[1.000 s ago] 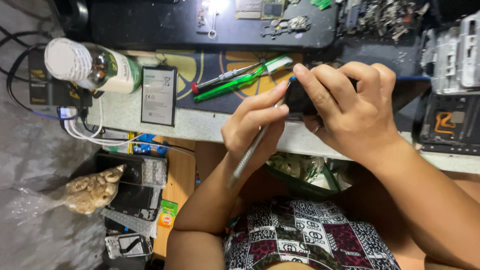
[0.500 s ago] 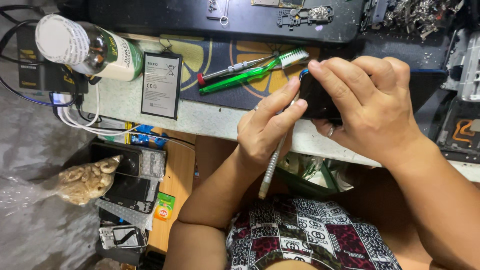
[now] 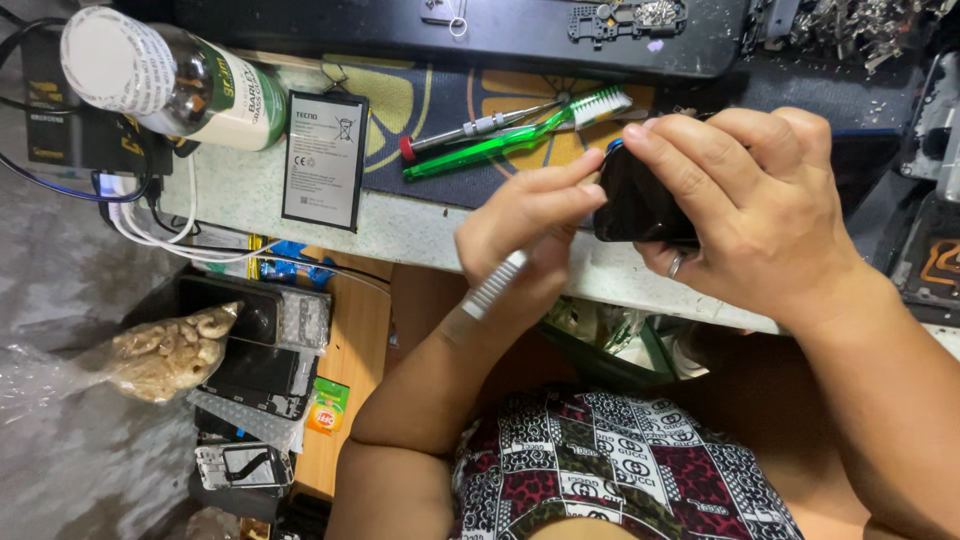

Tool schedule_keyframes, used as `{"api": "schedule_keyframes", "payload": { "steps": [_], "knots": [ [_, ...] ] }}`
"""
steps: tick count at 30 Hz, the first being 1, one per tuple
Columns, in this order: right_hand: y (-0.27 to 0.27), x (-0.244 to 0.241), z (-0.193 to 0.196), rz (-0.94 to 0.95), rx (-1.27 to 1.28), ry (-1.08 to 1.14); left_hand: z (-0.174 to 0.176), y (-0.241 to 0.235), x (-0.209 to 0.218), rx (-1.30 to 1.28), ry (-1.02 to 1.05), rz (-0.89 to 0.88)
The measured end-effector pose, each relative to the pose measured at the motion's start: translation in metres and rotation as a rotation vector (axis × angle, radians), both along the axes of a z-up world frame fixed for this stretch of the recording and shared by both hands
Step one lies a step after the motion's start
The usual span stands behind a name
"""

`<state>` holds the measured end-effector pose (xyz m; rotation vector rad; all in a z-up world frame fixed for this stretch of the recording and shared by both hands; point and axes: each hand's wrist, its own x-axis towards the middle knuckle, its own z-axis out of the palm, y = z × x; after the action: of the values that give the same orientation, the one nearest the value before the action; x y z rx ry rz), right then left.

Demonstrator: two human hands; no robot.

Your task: The person uses a metal prying tool to separate the screen from the frame of a smartphone. They work along the edges, then flip the device to pry the back cover away from the frame, exposing the internal battery and components.

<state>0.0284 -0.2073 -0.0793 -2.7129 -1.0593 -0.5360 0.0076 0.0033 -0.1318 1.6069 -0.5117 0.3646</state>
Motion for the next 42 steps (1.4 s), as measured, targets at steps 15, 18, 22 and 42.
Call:
{"api": "schedule_keyframes", "payload": {
  "steps": [15, 18, 22, 42],
  "knots": [
    [-0.002, 0.000, -0.001, 0.003, 0.001, 0.032, 0.000, -0.003, 0.002, 0.065, -0.042, 0.058],
    [-0.002, -0.001, -0.002, 0.015, 0.032, 0.036, 0.000, -0.004, 0.003, 0.338, -0.311, 0.148],
    [-0.004, -0.002, -0.001, 0.006, -0.001, 0.009, 0.001, -0.006, 0.004, 0.175, -0.183, 0.123],
    [-0.013, -0.015, -0.006, -0.044, 0.029, -0.107, 0.033, 0.005, 0.008, -0.038, -0.142, -0.043]
  ]
}}
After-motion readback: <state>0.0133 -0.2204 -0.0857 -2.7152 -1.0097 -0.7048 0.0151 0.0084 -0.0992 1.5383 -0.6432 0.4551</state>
